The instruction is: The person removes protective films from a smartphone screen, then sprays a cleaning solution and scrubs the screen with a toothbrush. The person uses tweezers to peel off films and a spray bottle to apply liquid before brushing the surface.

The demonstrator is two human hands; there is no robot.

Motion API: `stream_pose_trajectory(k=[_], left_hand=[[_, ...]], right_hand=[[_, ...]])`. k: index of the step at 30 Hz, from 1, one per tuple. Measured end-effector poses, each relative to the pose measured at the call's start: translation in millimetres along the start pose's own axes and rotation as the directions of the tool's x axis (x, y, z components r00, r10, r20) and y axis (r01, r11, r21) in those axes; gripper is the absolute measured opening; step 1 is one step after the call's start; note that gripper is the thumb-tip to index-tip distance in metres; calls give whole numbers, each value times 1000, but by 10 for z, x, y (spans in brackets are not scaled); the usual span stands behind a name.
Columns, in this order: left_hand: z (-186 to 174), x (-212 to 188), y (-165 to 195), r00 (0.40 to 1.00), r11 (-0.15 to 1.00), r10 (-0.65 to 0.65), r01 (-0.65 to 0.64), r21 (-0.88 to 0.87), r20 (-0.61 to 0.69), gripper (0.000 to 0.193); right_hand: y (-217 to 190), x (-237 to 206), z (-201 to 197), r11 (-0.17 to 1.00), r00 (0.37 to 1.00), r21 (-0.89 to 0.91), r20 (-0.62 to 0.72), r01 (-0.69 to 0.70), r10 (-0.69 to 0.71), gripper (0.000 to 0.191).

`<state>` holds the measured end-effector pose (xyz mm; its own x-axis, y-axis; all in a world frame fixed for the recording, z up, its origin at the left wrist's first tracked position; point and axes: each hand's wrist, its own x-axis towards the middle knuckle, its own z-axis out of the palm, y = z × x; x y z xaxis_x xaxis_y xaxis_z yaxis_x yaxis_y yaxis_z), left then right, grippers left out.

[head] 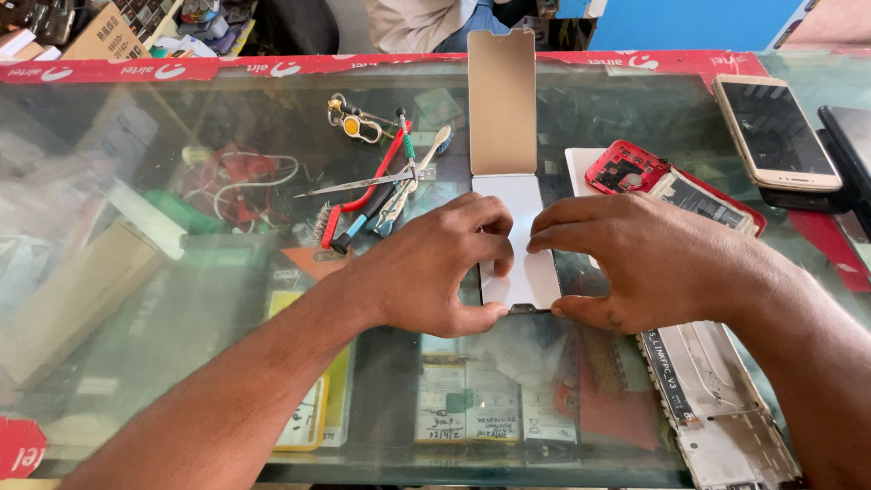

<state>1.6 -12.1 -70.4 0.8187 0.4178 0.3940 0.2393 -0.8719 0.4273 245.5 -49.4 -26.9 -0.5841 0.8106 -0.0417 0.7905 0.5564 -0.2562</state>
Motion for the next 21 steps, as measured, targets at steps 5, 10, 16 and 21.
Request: stream_pose_trajectory(k=[5, 10, 16, 21], left_hand=[[-8, 2, -12, 1000, 1000, -8, 8, 2, 12, 29], [-37, 10, -2, 998, 999, -48, 48, -4, 35, 34], [-56, 21, 2, 1000, 1000, -17, 17, 20, 17, 42], [-48, 25, 5, 1000, 1000, 0, -1, 26, 8, 47]], right_hand=[[-1, 0, 13, 999, 1000, -13, 11, -29, 29, 61], [9, -7, 26, 999, 1000, -47, -3, -7, 7, 65], [36, -19, 42, 989, 996, -121, 23, -83, 86, 62], [32, -37, 32, 996, 999, -83, -43, -16, 13, 58]])
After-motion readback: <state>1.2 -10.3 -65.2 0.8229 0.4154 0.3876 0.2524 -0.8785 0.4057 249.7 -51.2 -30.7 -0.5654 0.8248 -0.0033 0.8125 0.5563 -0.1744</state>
